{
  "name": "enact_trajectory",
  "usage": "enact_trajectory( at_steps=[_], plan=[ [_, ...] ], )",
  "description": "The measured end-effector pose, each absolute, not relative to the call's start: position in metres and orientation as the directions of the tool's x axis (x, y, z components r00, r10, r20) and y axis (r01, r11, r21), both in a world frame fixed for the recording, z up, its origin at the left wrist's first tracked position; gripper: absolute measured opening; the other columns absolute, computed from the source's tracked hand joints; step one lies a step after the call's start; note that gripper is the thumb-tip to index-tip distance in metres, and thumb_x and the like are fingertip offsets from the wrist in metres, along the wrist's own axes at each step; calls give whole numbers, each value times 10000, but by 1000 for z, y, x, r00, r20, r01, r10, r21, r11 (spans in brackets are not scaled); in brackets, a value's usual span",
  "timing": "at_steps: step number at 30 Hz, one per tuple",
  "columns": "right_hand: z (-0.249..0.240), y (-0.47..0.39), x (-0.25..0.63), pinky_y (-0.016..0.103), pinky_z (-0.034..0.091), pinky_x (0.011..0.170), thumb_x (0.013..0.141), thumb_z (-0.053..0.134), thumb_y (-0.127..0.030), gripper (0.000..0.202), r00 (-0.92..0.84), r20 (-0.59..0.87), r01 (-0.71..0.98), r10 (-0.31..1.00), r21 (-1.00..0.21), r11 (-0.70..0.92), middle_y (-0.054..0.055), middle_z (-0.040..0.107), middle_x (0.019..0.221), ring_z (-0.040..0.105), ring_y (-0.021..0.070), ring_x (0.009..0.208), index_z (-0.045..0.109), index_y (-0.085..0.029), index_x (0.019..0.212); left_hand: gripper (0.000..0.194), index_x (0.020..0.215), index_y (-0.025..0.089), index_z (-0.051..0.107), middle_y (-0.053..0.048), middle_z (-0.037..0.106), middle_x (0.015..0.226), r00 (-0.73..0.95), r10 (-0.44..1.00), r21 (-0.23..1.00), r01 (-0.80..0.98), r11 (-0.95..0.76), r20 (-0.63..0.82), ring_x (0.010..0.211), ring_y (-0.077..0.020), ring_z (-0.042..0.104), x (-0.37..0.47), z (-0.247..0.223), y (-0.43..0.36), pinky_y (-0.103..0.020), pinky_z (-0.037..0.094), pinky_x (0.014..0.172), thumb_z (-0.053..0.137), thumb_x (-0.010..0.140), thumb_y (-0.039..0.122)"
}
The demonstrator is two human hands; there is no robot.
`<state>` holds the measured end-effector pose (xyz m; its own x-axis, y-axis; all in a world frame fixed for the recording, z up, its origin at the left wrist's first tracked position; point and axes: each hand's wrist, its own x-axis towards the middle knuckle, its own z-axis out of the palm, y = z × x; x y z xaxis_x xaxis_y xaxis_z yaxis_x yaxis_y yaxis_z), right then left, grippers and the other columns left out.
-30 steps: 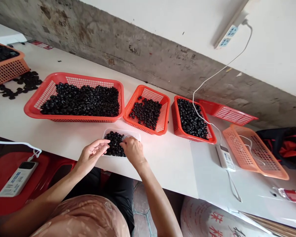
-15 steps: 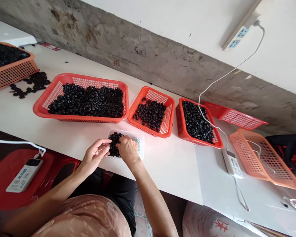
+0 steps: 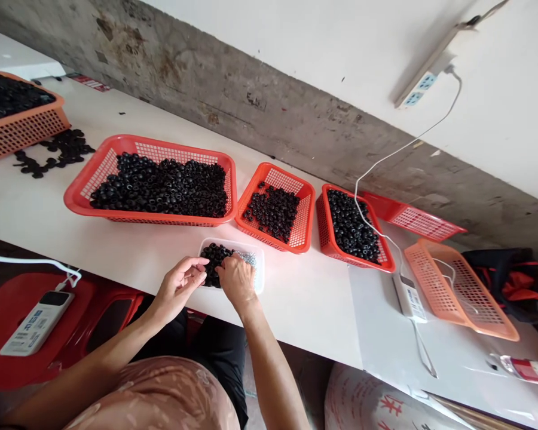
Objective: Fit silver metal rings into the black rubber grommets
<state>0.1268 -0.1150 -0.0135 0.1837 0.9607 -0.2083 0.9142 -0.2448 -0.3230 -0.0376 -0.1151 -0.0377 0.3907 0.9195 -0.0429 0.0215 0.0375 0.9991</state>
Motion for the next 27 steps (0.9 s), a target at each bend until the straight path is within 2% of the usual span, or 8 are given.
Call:
enact_trajectory(
  at_steps=[8, 11, 13, 15, 18, 21, 24, 27],
  plan=[
    [-12, -131, 124, 264, 466, 736, 862, 590, -244, 154, 313, -58, 833, 948, -463, -304, 45, 702, 901, 636, 166, 789, 729, -183, 886, 355, 1207, 195, 625, -71, 624, 1076, 456, 883, 990, -26, 136, -109, 848, -161, 637, -49, -33, -114, -275, 538, 754, 611, 920, 404],
    [-4, -147, 116, 254, 467, 679, 845, 616, -286, 157, 331, -27, 689, 943, -676, -261, 31, 677, 810, 586, 151, 706, 720, -169, 866, 380, 1258, 205, 632, -77, 612, 1132, 494, 865, 990, -49, 130, -89, 813, -145, 641, -56, -30, -114, -275, 550, 737, 609, 927, 388],
    [1, -159, 106, 244, 439, 619, 823, 654, -331, 177, 296, -67, 493, 953, -844, -212, 18, 655, 761, 546, 138, 661, 721, -168, 845, 362, 1255, 208, 658, -76, 618, 1115, 524, 852, 994, -78, 77, -25, 788, -135, 634, -63, -28, -114, -271, 553, 731, 606, 933, 364],
    [5, -168, 93, 236, 412, 608, 827, 670, -368, 209, 211, -128, 314, 969, -930, -191, 9, 644, 748, 525, 126, 654, 728, -168, 840, 304, 1191, 204, 707, -71, 637, 1046, 550, 833, 994, -106, -2, 60, 777, -132, 625, -71, -27, -115, -261, 550, 728, 602, 942, 342],
    [4, -176, 74, 226, 367, 582, 830, 696, -419, 262, 126, -189, 115, 974, -972, -204, -8, 612, 714, 474, 101, 620, 729, -160, 855, 247, 1105, 215, 749, -74, 655, 1021, 581, 804, 991, -90, -95, 129, 866, -160, 648, -86, -23, -116, -251, 558, 749, 596, 952, 333],
    [0, -181, 58, 220, 301, 522, 816, 724, -468, 317, 95, -218, -46, 971, -976, -215, -45, 508, 589, 378, 73, 534, 724, -152, 838, 240, 1100, 227, 745, -77, 673, 1091, 602, 789, 991, -34, -128, 122, 975, -192, 669, -102, -18, -118, -259, 573, 797, 609, 943, 347],
    [-1, -193, 49, 222, 325, 522, 825, 714, -511, 383, 64, -240, -135, 969, -964, -230, -25, 571, 636, 398, 63, 517, 749, -148, 943, 261, 1079, 217, 736, -58, 719, 1022, 606, 794, 995, 46, -90, 44, 861, -171, 690, -121, -15, -120, -253, 579, 778, 607, 937, 393],
    [1, -218, 52, 214, 334, 509, 808, 731, -533, 462, 102, -299, -112, 949, -951, -288, 21, 660, 747, 444, 59, 519, 746, -151, 1067, 338, 1049, 206, 737, -43, 752, 879, 548, 832, 985, 172, -10, -87, 741, -165, 689, -154, -20, -123, -248, 585, 731, 596, 921, 484]
  ],
)
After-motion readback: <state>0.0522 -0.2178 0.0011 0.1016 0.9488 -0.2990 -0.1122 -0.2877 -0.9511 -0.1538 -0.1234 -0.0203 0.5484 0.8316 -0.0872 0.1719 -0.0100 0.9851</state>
